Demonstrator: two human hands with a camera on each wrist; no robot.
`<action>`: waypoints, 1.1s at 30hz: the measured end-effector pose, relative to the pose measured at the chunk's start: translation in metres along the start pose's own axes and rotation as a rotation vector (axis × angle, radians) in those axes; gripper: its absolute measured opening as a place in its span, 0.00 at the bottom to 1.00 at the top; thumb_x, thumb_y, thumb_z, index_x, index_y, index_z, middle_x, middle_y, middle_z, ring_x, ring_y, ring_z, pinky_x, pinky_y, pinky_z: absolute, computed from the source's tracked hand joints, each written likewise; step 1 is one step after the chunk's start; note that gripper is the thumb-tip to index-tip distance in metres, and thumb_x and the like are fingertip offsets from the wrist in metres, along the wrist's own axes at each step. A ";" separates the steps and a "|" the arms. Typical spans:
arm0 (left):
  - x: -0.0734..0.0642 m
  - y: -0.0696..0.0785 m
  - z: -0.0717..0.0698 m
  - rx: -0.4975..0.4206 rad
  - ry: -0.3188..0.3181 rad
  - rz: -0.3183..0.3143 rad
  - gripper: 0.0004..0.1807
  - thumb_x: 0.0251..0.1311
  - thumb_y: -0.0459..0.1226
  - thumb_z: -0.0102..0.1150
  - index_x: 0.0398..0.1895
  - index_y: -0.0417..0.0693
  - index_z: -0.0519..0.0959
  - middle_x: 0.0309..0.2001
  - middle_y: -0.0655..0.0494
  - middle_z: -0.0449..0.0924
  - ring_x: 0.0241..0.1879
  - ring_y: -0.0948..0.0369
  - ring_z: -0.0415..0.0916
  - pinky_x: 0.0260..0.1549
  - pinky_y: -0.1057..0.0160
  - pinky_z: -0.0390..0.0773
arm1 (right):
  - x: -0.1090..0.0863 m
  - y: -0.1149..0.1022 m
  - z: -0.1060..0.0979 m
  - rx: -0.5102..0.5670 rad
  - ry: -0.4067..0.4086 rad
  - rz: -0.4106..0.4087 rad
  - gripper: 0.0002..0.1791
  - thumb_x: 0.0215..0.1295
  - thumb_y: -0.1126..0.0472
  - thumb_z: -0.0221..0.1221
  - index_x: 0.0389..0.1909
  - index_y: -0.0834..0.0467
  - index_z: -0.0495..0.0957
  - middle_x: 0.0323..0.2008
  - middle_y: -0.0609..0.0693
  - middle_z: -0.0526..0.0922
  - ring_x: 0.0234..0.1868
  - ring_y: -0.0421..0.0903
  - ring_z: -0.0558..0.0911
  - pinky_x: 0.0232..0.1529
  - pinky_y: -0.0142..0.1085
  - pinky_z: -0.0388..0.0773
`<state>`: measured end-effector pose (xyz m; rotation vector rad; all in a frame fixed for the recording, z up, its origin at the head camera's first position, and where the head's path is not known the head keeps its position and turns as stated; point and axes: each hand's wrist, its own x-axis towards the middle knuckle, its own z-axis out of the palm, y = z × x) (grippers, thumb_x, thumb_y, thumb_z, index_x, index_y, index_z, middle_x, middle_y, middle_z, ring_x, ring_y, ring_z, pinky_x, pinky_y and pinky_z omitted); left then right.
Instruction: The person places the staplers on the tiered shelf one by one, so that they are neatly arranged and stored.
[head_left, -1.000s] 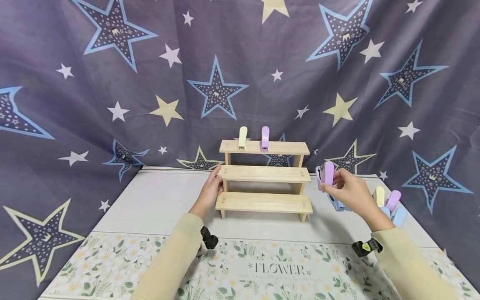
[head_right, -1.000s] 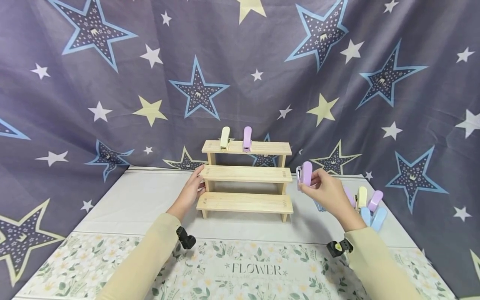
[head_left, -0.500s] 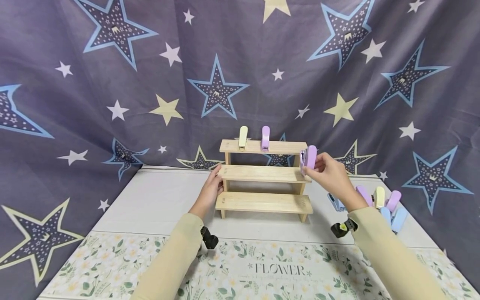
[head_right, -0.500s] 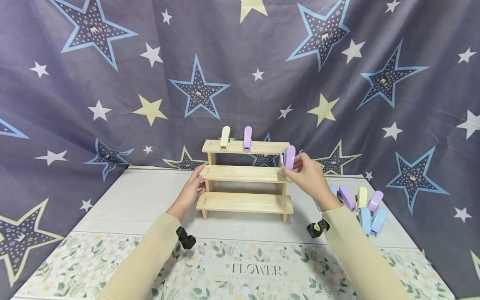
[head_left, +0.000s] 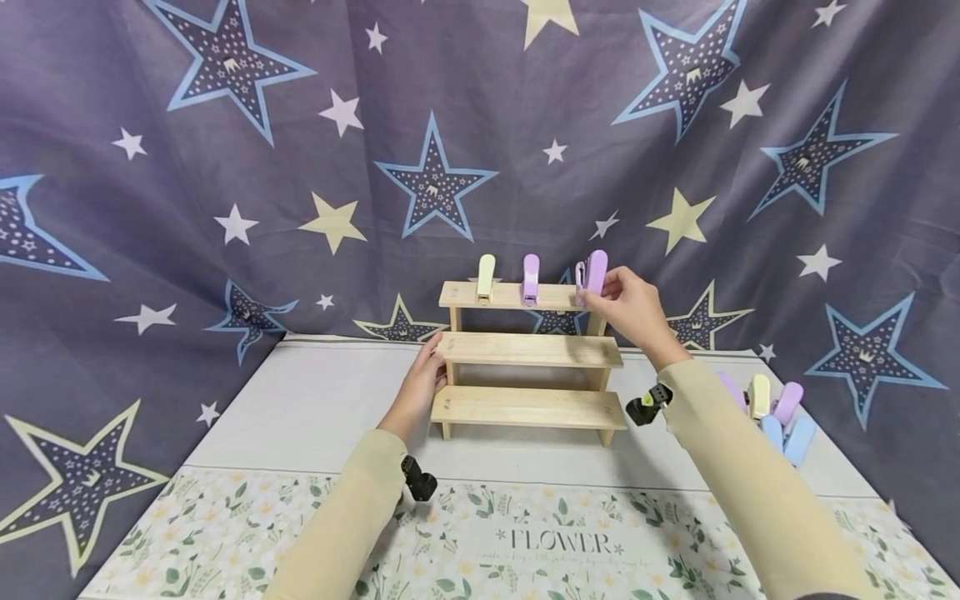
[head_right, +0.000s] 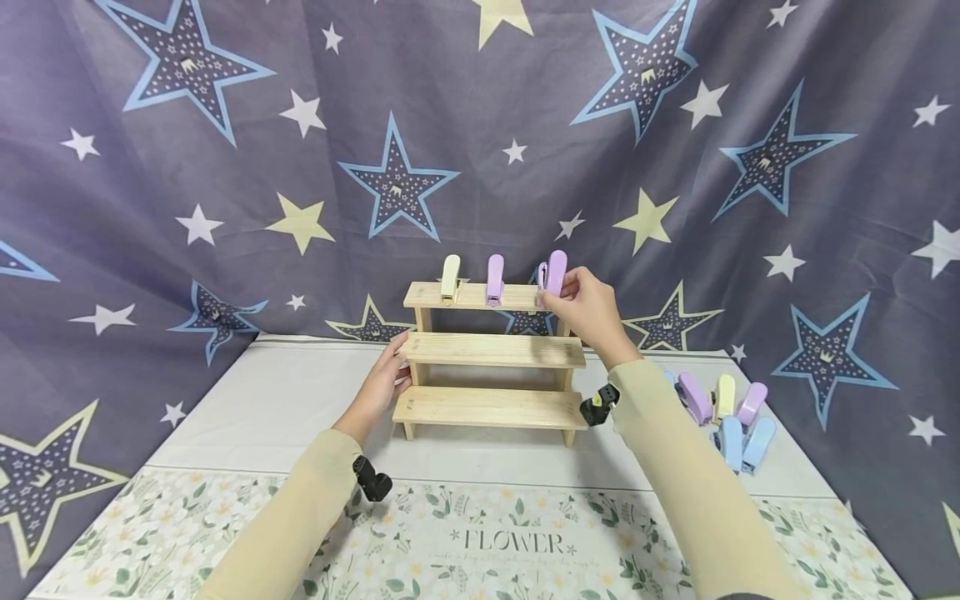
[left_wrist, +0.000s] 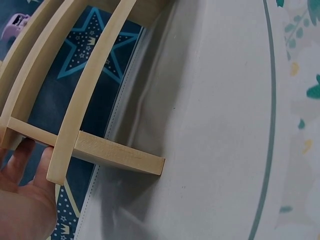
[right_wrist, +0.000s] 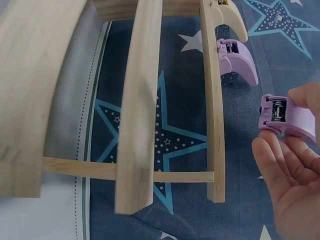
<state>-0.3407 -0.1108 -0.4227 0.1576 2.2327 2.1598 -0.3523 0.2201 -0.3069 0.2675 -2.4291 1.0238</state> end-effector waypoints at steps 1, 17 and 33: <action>0.000 0.000 0.000 -0.006 -0.005 -0.004 0.28 0.80 0.44 0.30 0.81 0.60 0.50 0.77 0.42 0.51 0.74 0.43 0.53 0.72 0.46 0.54 | 0.003 0.000 0.001 0.000 -0.004 0.003 0.24 0.62 0.47 0.68 0.44 0.63 0.76 0.37 0.57 0.83 0.38 0.50 0.81 0.39 0.39 0.77; -0.009 0.012 -0.001 0.001 -0.023 -0.031 0.29 0.80 0.40 0.29 0.82 0.55 0.48 0.77 0.39 0.51 0.73 0.42 0.54 0.72 0.46 0.55 | 0.026 0.009 0.013 -0.018 -0.079 0.101 0.25 0.63 0.45 0.66 0.44 0.64 0.79 0.39 0.58 0.84 0.39 0.52 0.80 0.40 0.41 0.77; -0.008 0.012 -0.001 -0.011 -0.029 -0.012 0.29 0.80 0.40 0.29 0.82 0.56 0.49 0.77 0.39 0.50 0.74 0.42 0.53 0.72 0.45 0.55 | 0.032 0.009 0.015 -0.046 -0.147 0.164 0.27 0.64 0.44 0.64 0.46 0.66 0.80 0.42 0.60 0.83 0.43 0.54 0.79 0.45 0.44 0.78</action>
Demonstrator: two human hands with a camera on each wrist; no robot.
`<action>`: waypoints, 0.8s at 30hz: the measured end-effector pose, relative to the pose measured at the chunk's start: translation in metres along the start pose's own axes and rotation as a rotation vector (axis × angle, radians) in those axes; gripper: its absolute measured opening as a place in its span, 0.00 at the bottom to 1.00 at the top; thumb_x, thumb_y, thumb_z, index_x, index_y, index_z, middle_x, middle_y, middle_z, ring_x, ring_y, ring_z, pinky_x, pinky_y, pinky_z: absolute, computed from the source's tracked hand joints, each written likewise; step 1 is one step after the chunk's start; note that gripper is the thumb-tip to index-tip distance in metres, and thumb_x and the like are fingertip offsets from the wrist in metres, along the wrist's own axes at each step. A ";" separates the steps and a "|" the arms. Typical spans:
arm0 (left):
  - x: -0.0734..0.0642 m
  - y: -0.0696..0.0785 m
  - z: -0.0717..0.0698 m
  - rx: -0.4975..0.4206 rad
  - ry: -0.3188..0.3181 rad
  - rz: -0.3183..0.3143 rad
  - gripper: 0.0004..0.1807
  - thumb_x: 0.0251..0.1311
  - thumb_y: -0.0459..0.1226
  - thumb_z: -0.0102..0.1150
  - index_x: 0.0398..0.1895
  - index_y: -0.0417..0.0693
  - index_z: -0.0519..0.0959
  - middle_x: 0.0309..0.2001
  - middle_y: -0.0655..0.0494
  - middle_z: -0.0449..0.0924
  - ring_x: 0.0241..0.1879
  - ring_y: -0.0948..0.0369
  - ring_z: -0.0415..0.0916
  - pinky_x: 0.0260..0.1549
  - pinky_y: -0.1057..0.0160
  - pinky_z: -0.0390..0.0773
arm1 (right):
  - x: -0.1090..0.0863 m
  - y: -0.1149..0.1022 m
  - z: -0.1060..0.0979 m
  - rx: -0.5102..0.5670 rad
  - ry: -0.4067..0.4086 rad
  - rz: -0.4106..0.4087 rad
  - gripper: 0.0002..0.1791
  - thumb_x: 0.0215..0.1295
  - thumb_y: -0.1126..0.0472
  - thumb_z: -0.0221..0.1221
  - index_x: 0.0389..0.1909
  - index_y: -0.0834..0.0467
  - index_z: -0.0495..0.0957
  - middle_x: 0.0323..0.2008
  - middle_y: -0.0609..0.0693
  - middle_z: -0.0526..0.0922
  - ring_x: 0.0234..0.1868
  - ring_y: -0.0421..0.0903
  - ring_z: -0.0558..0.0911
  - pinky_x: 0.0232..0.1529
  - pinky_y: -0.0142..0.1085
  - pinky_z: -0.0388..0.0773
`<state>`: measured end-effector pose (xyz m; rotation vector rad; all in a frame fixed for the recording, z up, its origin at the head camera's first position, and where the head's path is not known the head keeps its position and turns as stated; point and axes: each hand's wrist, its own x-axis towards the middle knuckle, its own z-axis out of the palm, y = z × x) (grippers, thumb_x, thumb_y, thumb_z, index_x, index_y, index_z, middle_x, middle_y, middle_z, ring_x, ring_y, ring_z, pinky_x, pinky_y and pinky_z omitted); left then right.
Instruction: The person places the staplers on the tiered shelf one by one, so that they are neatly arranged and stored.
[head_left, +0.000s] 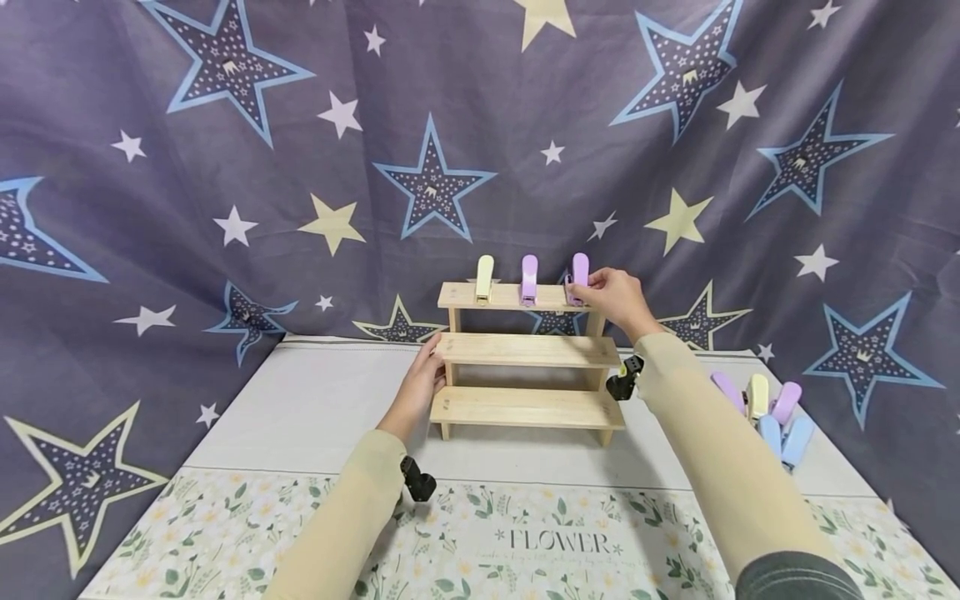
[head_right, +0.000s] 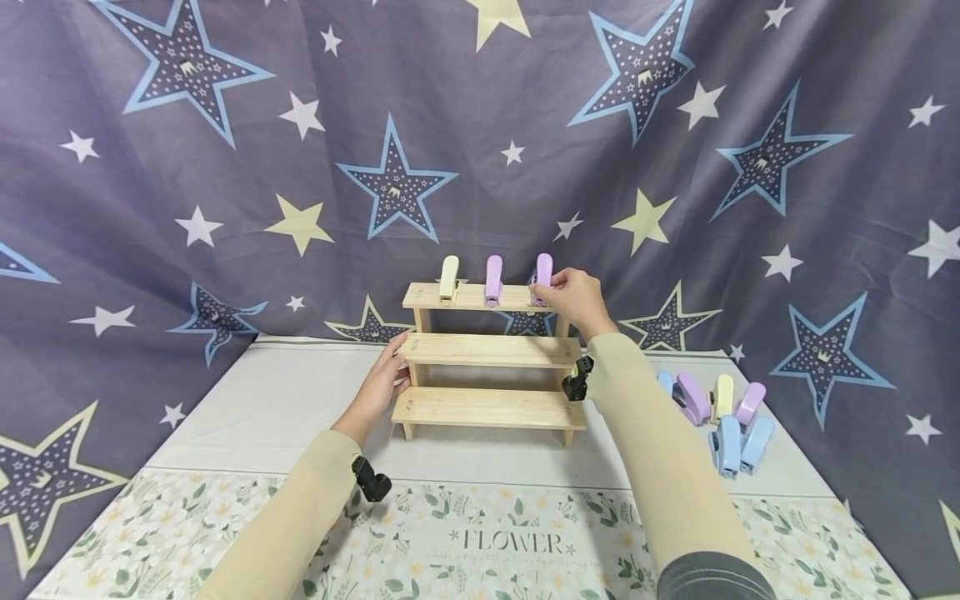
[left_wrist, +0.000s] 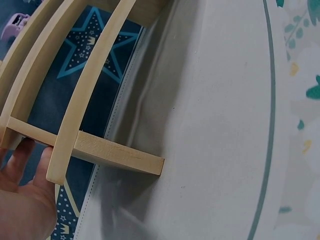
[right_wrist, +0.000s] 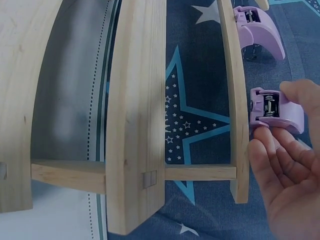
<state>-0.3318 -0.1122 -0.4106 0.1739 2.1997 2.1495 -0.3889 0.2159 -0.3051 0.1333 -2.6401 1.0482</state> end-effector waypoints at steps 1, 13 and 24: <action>-0.002 0.004 0.000 -0.003 -0.008 0.000 0.29 0.80 0.39 0.29 0.82 0.54 0.48 0.77 0.38 0.49 0.74 0.41 0.53 0.72 0.45 0.54 | 0.000 0.000 0.000 -0.003 -0.001 0.001 0.27 0.64 0.44 0.64 0.46 0.66 0.80 0.42 0.60 0.83 0.43 0.54 0.79 0.45 0.45 0.78; 0.007 -0.012 -0.001 0.013 0.015 0.018 0.29 0.80 0.42 0.30 0.81 0.58 0.49 0.77 0.39 0.51 0.73 0.42 0.54 0.72 0.46 0.56 | -0.002 -0.006 0.002 -0.025 -0.021 0.031 0.29 0.66 0.43 0.63 0.48 0.67 0.82 0.43 0.60 0.83 0.43 0.54 0.78 0.44 0.45 0.78; 0.008 -0.016 0.000 0.056 0.046 0.023 0.29 0.79 0.45 0.30 0.81 0.61 0.51 0.76 0.43 0.54 0.72 0.45 0.58 0.71 0.48 0.59 | -0.001 -0.006 0.003 -0.026 -0.022 0.051 0.30 0.65 0.42 0.63 0.50 0.67 0.81 0.44 0.60 0.83 0.43 0.54 0.79 0.44 0.45 0.78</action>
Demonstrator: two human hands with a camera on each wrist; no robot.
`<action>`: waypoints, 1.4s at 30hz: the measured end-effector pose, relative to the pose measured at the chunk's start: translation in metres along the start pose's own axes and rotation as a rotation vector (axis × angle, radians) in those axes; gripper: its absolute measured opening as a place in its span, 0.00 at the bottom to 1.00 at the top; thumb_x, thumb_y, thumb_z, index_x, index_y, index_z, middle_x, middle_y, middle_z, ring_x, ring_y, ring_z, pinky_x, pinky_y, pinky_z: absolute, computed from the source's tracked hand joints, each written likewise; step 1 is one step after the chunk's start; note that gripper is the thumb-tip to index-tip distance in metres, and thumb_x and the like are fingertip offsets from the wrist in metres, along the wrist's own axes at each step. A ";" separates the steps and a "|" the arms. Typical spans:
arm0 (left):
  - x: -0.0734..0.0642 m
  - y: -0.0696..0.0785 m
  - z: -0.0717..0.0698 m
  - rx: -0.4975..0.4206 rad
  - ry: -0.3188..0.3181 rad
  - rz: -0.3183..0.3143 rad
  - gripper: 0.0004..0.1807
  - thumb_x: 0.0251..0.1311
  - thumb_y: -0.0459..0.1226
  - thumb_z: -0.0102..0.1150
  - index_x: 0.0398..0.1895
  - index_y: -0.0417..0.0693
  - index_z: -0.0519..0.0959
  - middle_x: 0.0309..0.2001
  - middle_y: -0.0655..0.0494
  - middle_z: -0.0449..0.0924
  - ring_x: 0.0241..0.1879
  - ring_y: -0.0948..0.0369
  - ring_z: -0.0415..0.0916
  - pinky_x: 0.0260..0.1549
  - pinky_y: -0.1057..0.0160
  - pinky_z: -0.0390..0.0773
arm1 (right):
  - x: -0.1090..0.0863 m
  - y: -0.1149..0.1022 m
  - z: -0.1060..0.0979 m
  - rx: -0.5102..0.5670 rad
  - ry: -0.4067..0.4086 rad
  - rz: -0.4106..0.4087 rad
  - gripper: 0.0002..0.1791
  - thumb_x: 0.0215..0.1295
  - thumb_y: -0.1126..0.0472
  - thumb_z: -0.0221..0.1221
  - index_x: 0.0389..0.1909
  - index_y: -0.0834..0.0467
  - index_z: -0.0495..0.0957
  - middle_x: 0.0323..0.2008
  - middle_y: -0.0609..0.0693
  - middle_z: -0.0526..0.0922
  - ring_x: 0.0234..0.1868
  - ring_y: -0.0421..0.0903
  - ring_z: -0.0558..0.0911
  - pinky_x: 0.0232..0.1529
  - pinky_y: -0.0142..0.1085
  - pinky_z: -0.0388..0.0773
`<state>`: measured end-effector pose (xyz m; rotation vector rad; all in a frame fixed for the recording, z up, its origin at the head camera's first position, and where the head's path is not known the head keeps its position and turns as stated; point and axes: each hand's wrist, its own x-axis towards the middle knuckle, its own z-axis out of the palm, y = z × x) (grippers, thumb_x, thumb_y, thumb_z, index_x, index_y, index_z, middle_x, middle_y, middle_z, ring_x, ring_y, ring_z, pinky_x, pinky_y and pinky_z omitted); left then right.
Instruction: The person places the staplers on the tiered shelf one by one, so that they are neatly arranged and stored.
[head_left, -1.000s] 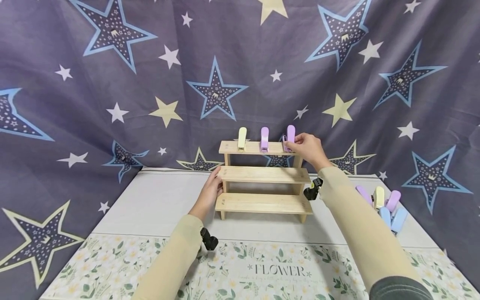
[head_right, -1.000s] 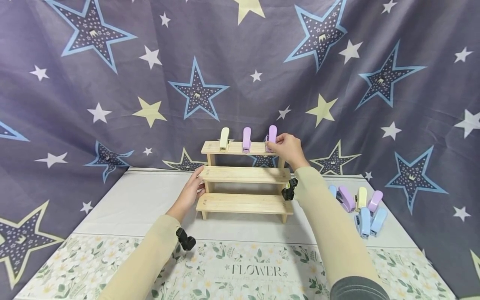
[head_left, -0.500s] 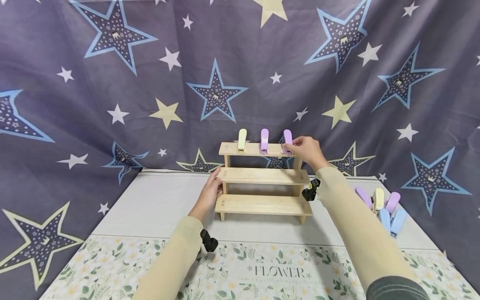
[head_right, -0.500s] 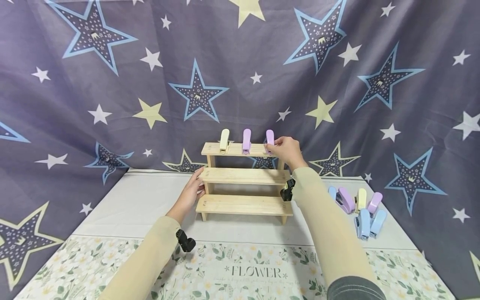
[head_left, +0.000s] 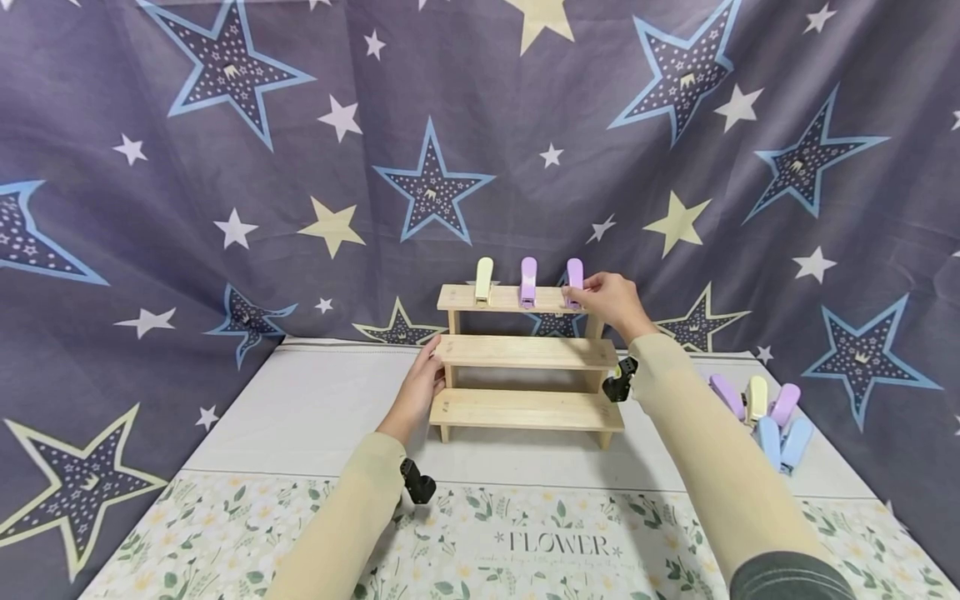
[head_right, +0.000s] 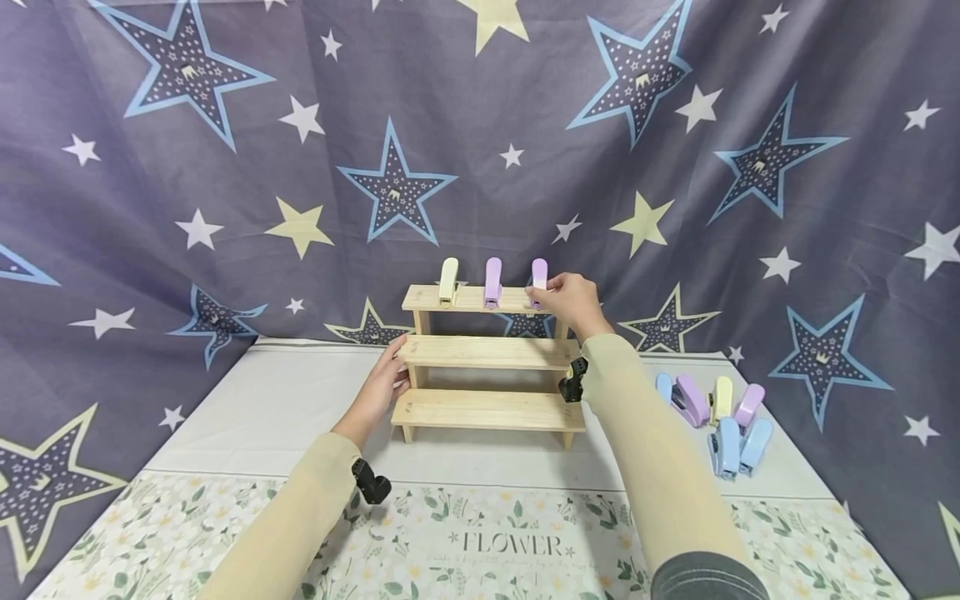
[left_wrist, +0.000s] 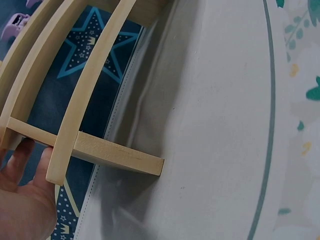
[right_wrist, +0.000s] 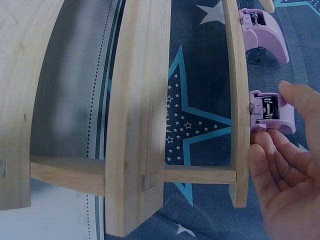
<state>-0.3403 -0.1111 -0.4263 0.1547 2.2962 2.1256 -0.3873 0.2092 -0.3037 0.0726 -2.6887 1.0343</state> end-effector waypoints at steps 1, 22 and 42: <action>0.000 0.000 0.000 -0.002 -0.002 0.000 0.29 0.79 0.45 0.30 0.81 0.61 0.51 0.76 0.42 0.54 0.72 0.45 0.58 0.71 0.48 0.59 | 0.000 0.000 0.000 -0.002 -0.001 -0.001 0.30 0.66 0.42 0.63 0.50 0.67 0.81 0.44 0.60 0.83 0.43 0.54 0.79 0.44 0.45 0.78; 0.000 0.002 0.003 -0.016 0.002 0.005 0.29 0.79 0.43 0.31 0.81 0.58 0.51 0.76 0.41 0.54 0.72 0.43 0.58 0.71 0.48 0.59 | -0.014 0.016 -0.024 -0.002 -0.094 -0.070 0.34 0.67 0.40 0.61 0.59 0.65 0.76 0.52 0.64 0.80 0.52 0.58 0.79 0.54 0.52 0.76; 0.004 0.002 -0.001 -0.044 -0.041 -0.023 0.29 0.81 0.42 0.28 0.82 0.55 0.47 0.77 0.39 0.49 0.74 0.43 0.53 0.72 0.47 0.55 | -0.046 0.065 -0.077 -0.139 -0.154 -0.048 0.37 0.70 0.40 0.58 0.62 0.69 0.72 0.51 0.66 0.79 0.50 0.60 0.79 0.48 0.53 0.78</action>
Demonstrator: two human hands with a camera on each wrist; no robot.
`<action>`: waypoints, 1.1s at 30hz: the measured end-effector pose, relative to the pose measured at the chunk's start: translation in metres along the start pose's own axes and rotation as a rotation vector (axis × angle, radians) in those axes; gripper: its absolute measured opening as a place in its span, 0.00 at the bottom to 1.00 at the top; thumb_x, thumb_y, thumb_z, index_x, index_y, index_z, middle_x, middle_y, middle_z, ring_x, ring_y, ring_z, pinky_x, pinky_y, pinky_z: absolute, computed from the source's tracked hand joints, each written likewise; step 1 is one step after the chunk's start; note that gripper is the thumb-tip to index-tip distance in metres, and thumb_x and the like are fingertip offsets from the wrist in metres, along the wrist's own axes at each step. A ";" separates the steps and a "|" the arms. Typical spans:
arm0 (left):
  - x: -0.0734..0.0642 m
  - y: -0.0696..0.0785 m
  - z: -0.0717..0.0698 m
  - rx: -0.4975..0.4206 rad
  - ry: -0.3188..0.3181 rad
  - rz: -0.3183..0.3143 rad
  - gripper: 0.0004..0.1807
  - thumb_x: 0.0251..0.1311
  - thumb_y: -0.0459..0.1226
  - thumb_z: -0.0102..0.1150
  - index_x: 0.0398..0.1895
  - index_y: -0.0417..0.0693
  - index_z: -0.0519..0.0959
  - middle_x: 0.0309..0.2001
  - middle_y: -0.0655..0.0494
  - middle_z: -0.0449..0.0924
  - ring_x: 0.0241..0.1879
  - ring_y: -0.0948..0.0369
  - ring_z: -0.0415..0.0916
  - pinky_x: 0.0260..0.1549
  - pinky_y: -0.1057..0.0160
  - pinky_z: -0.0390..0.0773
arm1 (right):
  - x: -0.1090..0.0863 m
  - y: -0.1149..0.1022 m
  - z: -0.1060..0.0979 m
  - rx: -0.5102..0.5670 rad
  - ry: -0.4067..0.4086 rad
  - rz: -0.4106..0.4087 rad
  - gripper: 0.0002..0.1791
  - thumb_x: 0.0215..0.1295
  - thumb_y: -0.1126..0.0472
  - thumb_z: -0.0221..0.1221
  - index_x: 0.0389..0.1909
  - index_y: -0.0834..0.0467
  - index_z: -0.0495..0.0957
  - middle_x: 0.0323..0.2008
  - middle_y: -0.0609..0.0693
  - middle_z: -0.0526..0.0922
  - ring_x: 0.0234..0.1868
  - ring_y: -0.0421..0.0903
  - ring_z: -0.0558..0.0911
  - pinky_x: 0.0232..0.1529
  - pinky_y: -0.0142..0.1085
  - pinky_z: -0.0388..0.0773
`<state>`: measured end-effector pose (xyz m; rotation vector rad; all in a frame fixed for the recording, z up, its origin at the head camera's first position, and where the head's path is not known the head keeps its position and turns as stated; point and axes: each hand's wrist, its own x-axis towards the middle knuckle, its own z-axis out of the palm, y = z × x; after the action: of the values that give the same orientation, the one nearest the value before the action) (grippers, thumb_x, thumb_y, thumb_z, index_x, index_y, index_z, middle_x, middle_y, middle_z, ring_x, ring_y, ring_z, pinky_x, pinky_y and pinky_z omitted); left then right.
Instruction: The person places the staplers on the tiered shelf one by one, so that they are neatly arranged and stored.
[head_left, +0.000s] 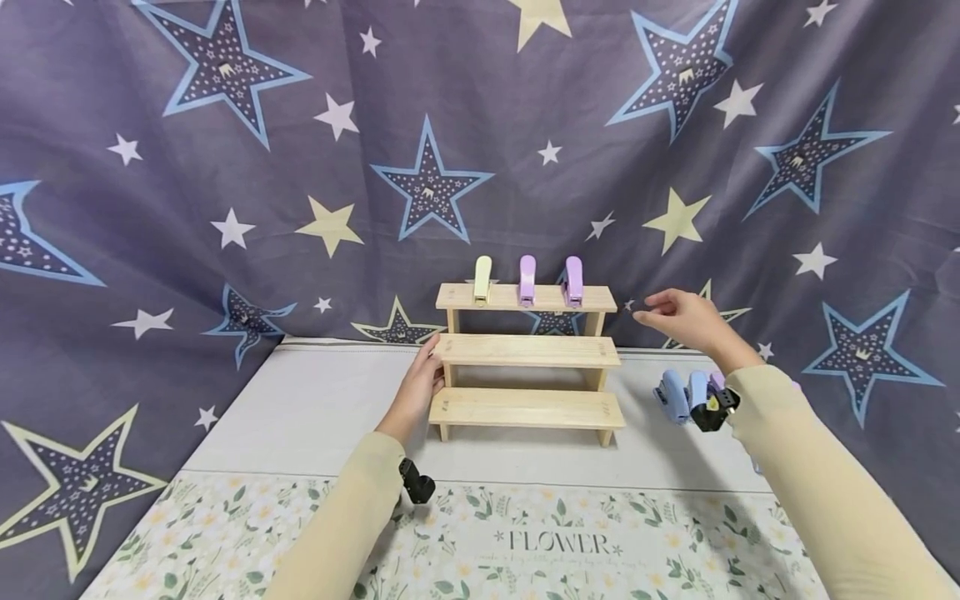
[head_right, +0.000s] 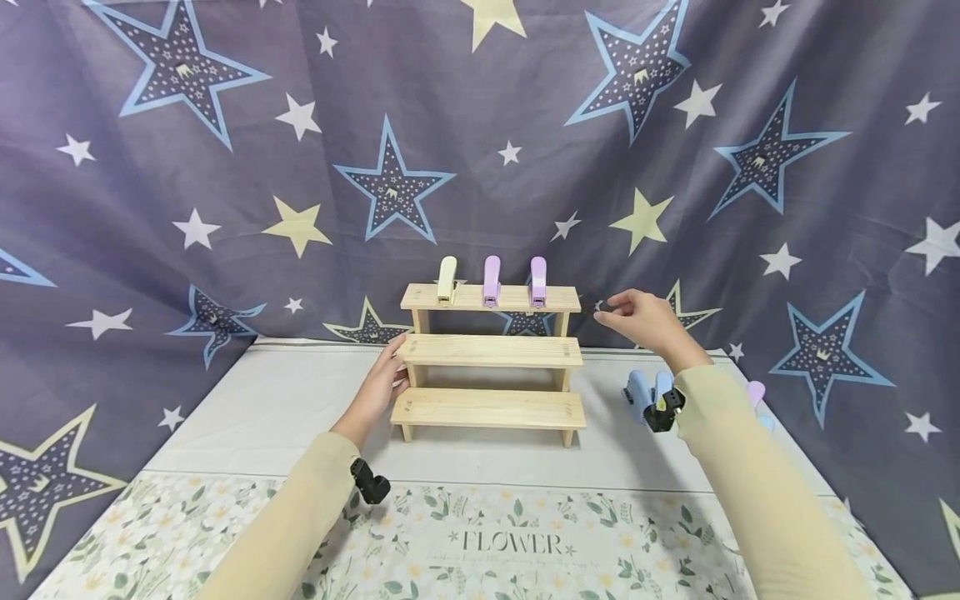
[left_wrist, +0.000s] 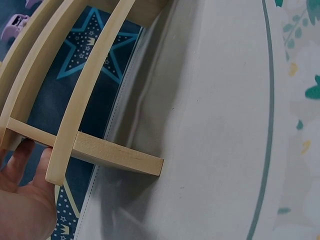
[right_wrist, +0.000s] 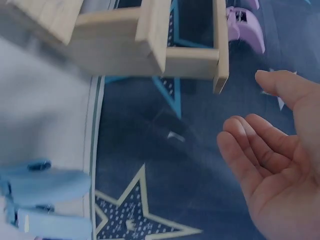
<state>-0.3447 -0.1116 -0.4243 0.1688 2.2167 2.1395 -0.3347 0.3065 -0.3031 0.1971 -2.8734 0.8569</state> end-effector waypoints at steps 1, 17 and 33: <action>0.000 -0.001 -0.001 -0.006 -0.003 -0.002 0.29 0.81 0.42 0.28 0.82 0.55 0.47 0.77 0.39 0.49 0.74 0.43 0.52 0.72 0.47 0.54 | -0.002 0.003 -0.001 -0.002 -0.008 0.003 0.37 0.70 0.41 0.58 0.62 0.69 0.72 0.51 0.66 0.79 0.50 0.60 0.78 0.48 0.54 0.78; -0.005 -0.001 0.001 0.030 0.028 0.047 0.29 0.80 0.43 0.30 0.81 0.58 0.50 0.76 0.40 0.53 0.73 0.44 0.56 0.71 0.47 0.57 | -0.027 0.058 0.005 -0.021 -0.069 0.001 0.32 0.70 0.45 0.60 0.59 0.70 0.74 0.47 0.63 0.84 0.46 0.57 0.83 0.47 0.53 0.79; -0.005 0.000 0.002 0.006 0.030 0.051 0.28 0.80 0.42 0.29 0.81 0.56 0.50 0.76 0.39 0.52 0.73 0.43 0.55 0.71 0.47 0.57 | -0.045 0.097 0.048 0.005 -0.016 0.056 0.29 0.66 0.53 0.64 0.56 0.74 0.75 0.41 0.63 0.86 0.45 0.61 0.83 0.44 0.49 0.79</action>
<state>-0.3400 -0.1103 -0.4248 0.1967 2.2592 2.1749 -0.3112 0.3642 -0.4018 0.1245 -2.9046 0.8757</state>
